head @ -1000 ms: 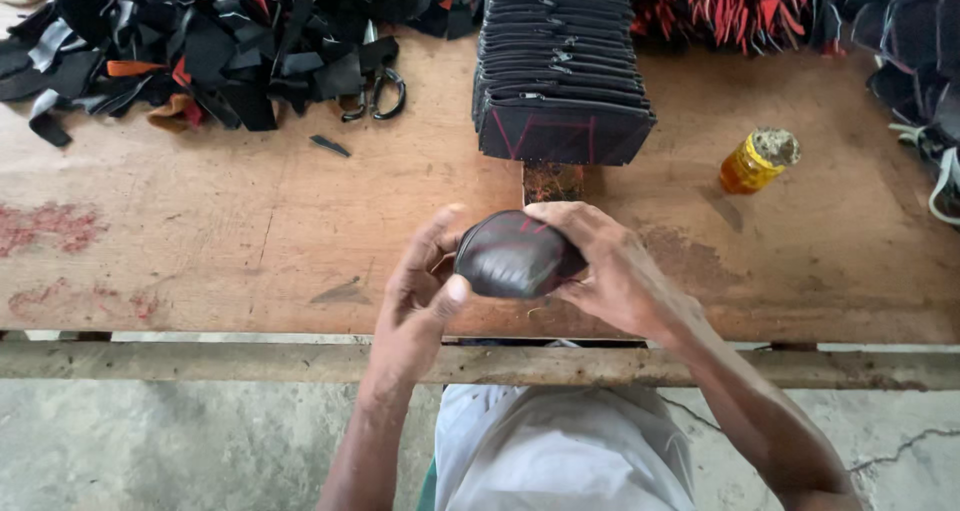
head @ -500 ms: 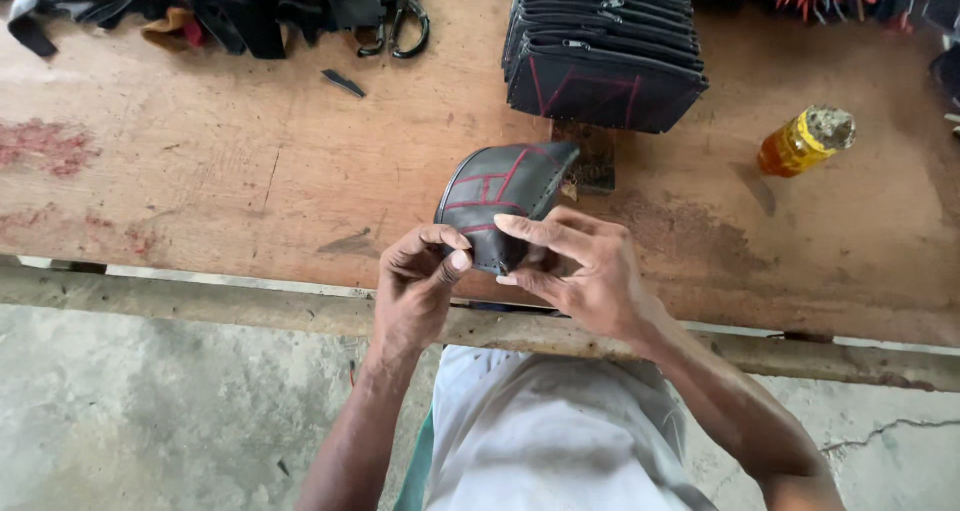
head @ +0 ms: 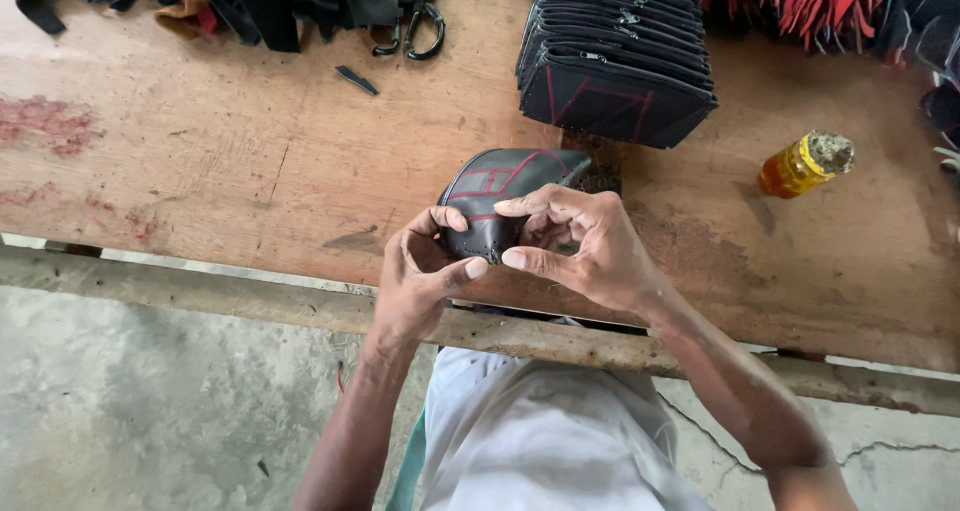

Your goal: The person applies a yellow substance to the edges of a black leather pouch with red stitching using a small brush, then rubs the edges by hand. The person then threads a black strap through holes in the pouch and pulls it tight. The finished pouch is placed on a stack of similar pouches.

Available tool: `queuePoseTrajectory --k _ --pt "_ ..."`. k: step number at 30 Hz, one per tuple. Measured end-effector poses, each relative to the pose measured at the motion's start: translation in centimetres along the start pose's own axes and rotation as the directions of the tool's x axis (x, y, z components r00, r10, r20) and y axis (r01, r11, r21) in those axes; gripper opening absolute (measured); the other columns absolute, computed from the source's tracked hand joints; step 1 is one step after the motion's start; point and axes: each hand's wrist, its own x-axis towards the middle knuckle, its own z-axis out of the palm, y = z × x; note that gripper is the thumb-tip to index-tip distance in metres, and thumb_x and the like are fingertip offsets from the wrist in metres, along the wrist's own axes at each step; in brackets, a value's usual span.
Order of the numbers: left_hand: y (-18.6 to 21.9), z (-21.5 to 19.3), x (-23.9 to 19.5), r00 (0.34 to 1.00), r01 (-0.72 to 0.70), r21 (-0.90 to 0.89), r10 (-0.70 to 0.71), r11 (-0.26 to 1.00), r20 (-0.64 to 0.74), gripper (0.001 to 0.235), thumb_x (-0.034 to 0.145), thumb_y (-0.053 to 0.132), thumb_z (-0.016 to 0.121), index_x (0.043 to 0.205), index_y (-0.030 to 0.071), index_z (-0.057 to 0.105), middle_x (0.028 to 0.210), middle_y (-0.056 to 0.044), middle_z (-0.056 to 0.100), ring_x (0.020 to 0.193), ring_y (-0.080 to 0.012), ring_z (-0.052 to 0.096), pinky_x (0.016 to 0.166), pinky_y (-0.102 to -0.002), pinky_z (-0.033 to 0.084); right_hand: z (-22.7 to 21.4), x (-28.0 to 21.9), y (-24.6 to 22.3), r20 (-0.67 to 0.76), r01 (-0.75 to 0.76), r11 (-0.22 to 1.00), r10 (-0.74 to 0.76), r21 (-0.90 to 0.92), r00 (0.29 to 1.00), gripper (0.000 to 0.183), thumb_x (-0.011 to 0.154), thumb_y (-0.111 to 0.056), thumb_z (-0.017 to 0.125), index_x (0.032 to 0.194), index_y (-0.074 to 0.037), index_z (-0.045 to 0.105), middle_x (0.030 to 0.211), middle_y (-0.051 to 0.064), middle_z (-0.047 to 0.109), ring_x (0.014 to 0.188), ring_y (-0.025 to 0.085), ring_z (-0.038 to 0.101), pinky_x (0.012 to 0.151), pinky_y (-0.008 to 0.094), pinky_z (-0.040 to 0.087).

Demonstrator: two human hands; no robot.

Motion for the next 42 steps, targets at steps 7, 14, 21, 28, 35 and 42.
queuePoseTrajectory --k 7,14,21,28,35,42 --pt "-0.2 -0.2 0.3 0.997 -0.081 0.141 0.081 0.987 0.006 0.047 0.076 0.001 0.089 0.111 0.005 0.059 0.108 -0.005 0.064 0.099 -0.0099 0.061 0.087 -0.025 0.053 -0.5 0.7 -0.4 0.047 0.003 0.999 -0.002 -0.036 0.999 0.039 0.085 -0.011 0.085 0.119 0.001 0.071 0.089 0.003 0.072 0.082 0.004 0.065 0.074 0.022 0.057" --pt "-0.3 -0.2 0.5 0.999 -0.012 0.209 0.02 0.978 -0.037 0.046 0.074 0.003 0.088 0.106 0.005 0.055 0.101 -0.004 0.063 0.085 -0.0099 0.057 0.07 -0.024 0.049 -1.0 1.0 -0.3 0.085 0.009 0.998 -0.003 -0.069 0.996 0.037 0.084 -0.011 0.086 0.115 0.001 0.071 0.091 0.002 0.072 0.083 0.003 0.066 0.073 0.021 0.056" --pt "-0.1 0.3 0.2 0.987 -0.157 0.266 0.144 0.951 0.069 0.045 0.077 0.013 0.086 0.108 0.006 0.055 0.112 -0.004 0.062 0.106 -0.0105 0.059 0.096 -0.026 0.049 -1.3 1.0 -0.9 0.123 -0.038 0.994 0.051 -0.104 0.991 0.034 0.084 -0.012 0.087 0.112 -0.001 0.071 0.086 0.001 0.07 0.081 0.002 0.063 0.072 0.021 0.056" --pt "0.3 1.0 -0.1 0.981 -0.193 0.41 0.177 0.891 0.077 0.046 0.076 0.019 0.083 0.108 0.007 0.051 0.108 -0.003 0.056 0.105 -0.0111 0.053 0.097 -0.027 0.045 -1.6 1.1 -2.2 0.161 -0.053 0.975 0.089 -0.217 0.983 0.035 0.084 -0.012 0.085 0.113 0.0 0.069 0.089 0.002 0.069 0.082 0.003 0.062 0.072 0.022 0.056" --pt "-0.2 1.8 -0.5 0.973 -0.226 0.485 0.224 0.845 0.062 0.044 0.074 0.015 0.079 0.107 0.008 0.05 0.108 -0.003 0.051 0.108 -0.0124 0.05 0.1 -0.028 0.043 -1.3 1.1 -3.2 0.193 -0.08 0.972 0.124 -0.222 0.973 0.034 0.084 -0.01 0.084 0.109 0.002 0.065 0.09 0.004 0.07 0.084 0.007 0.067 0.075 0.025 0.059" --pt "-0.8 3.0 -0.9 0.936 -0.179 0.865 0.353 0.469 0.003 0.045 0.066 0.011 0.084 0.096 0.006 0.051 0.103 -0.005 0.048 0.098 -0.0128 0.051 0.088 -0.031 0.046 0.2 1.1 -4.0 0.105 -0.215 0.803 0.324 -0.557 0.94 0.033 0.082 -0.011 0.082 0.105 0.001 0.061 0.077 0.006 0.07 0.07 0.009 0.068 0.064 0.028 0.057"
